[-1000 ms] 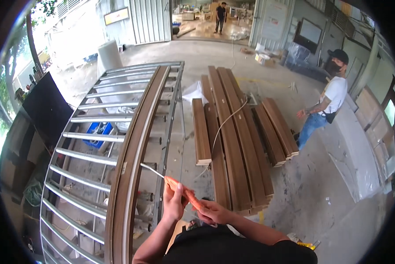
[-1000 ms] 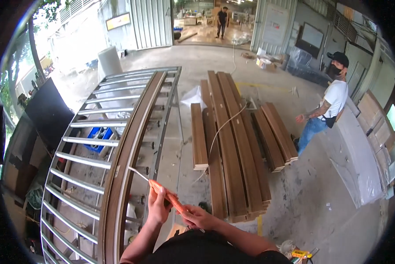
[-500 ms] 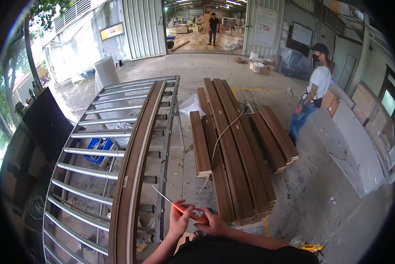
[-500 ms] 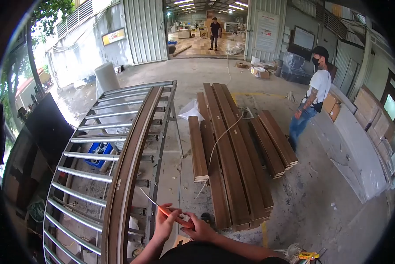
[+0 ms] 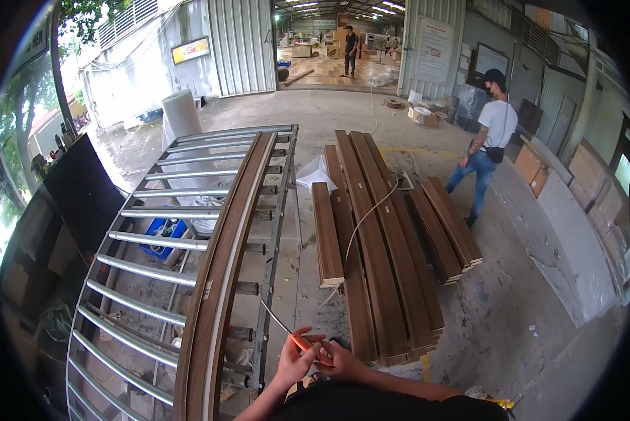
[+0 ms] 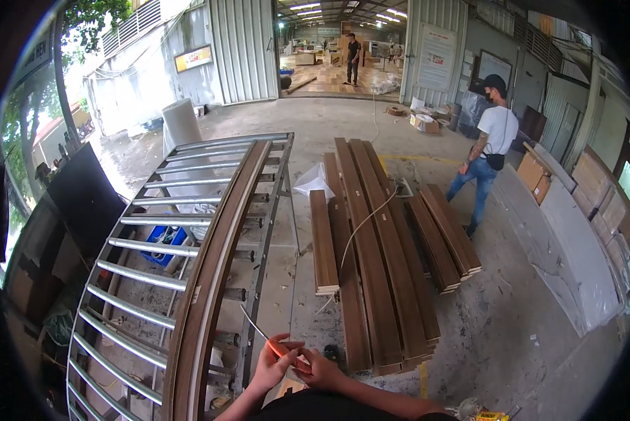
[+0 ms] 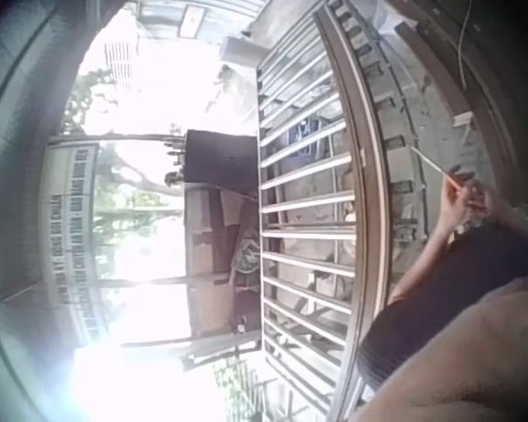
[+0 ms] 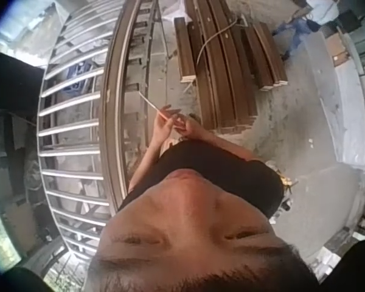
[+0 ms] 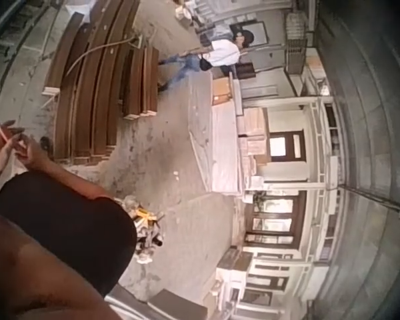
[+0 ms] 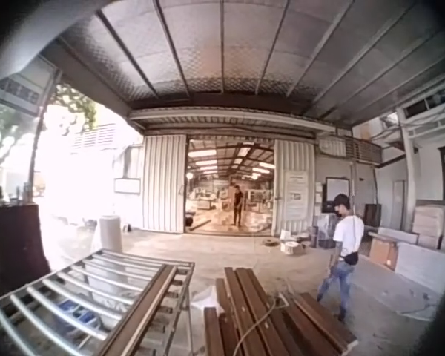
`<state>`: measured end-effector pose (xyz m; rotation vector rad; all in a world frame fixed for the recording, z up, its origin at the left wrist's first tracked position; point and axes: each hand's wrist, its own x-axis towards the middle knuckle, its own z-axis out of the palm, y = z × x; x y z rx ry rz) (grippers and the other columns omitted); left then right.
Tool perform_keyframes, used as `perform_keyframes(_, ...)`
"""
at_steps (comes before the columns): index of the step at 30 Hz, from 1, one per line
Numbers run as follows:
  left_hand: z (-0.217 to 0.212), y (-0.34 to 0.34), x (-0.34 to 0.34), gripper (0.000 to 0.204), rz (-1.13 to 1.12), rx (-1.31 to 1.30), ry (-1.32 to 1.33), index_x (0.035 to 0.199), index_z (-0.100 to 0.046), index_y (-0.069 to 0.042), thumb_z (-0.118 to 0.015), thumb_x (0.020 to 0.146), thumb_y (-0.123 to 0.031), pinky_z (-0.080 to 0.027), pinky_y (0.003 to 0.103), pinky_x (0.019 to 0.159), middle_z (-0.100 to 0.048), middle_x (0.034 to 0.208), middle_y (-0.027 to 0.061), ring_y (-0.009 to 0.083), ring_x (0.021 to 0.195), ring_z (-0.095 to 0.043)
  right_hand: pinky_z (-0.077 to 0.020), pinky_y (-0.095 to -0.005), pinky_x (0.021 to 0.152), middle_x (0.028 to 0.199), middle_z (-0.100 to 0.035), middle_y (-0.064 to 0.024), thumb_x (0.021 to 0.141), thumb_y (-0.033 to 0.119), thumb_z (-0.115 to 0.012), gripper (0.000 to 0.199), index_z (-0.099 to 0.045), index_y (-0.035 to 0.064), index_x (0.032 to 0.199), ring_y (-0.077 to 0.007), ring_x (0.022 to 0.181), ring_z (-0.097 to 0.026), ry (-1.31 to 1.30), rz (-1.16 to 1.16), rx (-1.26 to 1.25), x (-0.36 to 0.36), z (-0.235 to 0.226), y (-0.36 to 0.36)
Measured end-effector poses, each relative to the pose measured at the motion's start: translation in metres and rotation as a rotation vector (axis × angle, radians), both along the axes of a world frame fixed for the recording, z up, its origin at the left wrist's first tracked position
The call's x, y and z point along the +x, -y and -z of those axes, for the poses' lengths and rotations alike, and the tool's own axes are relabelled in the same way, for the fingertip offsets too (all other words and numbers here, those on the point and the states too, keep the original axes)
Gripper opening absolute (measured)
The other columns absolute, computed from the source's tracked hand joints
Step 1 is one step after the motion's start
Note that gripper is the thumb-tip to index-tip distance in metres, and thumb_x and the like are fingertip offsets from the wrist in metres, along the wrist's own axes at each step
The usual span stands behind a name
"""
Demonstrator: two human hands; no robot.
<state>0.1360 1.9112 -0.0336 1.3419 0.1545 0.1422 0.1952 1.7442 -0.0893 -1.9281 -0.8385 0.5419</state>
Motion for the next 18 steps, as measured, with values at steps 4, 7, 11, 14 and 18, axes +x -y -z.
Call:
perform_keyframes(4, 0.001, -0.002, -0.003, 0.049, 0.068, 0.029, 0.007, 0.137, -0.037, 0.004, -0.060, 0.094, -0.004, -0.050, 0.037, 0.098, -0.064, 0.123, 0.0213, 0.0246, 0.114, -0.062, -0.0493, -0.0436, 0.089, 0.119, -0.055, -0.0233, 0.087, 0.038, -0.071, 0.059, -0.047, 0.0066, 0.131, -0.0385, 0.104, -0.061, -0.009, -0.027, -0.003, 0.002, -0.001, 0.001)
perform_keyframes(7, -0.001, -0.002, -0.005, 0.049, 0.069, -0.031, 0.017, 0.137, -0.037, 0.004, -0.060, 0.094, -0.004, -0.051, 0.036, 0.097, -0.064, 0.125, 0.0210, 0.0232, 0.111, -0.064, -0.0489, -0.0429, 0.091, 0.120, -0.055, -0.0232, 0.087, 0.040, -0.071, 0.061, -0.046, 0.0046, 0.131, -0.0385, 0.107, -0.060, -0.035, -0.054, 0.008, 0.003, -0.001, -0.001)
perform_keyframes(11, -0.006, -0.001, -0.005, 0.047, 0.061, -0.088, 0.007, 0.137, -0.037, 0.004, -0.058, 0.095, -0.003, -0.051, 0.036, 0.097, -0.063, 0.126, 0.0213, 0.0230, 0.108, -0.065, -0.0486, -0.0422, 0.091, 0.120, -0.056, -0.0225, 0.085, 0.043, -0.072, 0.066, -0.045, 0.0037, 0.131, -0.0371, 0.109, -0.060, -0.082, -0.032, -0.025, 0.005, 0.017, -0.001)
perform_keyframes(14, -0.008, -0.001, -0.004, 0.045, 0.051, -0.110, 0.023, 0.136, -0.038, 0.004, -0.056, 0.095, -0.001, -0.052, 0.036, 0.097, -0.063, 0.126, 0.0223, 0.0239, 0.108, -0.065, -0.0487, -0.0421, 0.091, 0.120, -0.056, -0.0224, 0.084, 0.046, -0.073, 0.070, -0.045, 0.0031, 0.131, -0.0367, 0.109, -0.060, -0.070, -0.031, 0.003, 0.005, 0.019, 0.000)
perform_keyframes(18, -0.013, -0.002, -0.007, 0.043, 0.040, -0.141, -0.028, 0.135, -0.039, 0.005, -0.055, 0.095, 0.000, -0.052, 0.036, 0.096, -0.063, 0.125, 0.0230, 0.0242, 0.109, -0.065, -0.0489, -0.0423, 0.090, 0.121, -0.056, -0.0225, 0.082, 0.047, -0.074, 0.073, -0.044, 0.0029, 0.132, -0.0369, 0.109, -0.060, -0.091, -0.034, -0.022, 0.005, 0.023, -0.003)
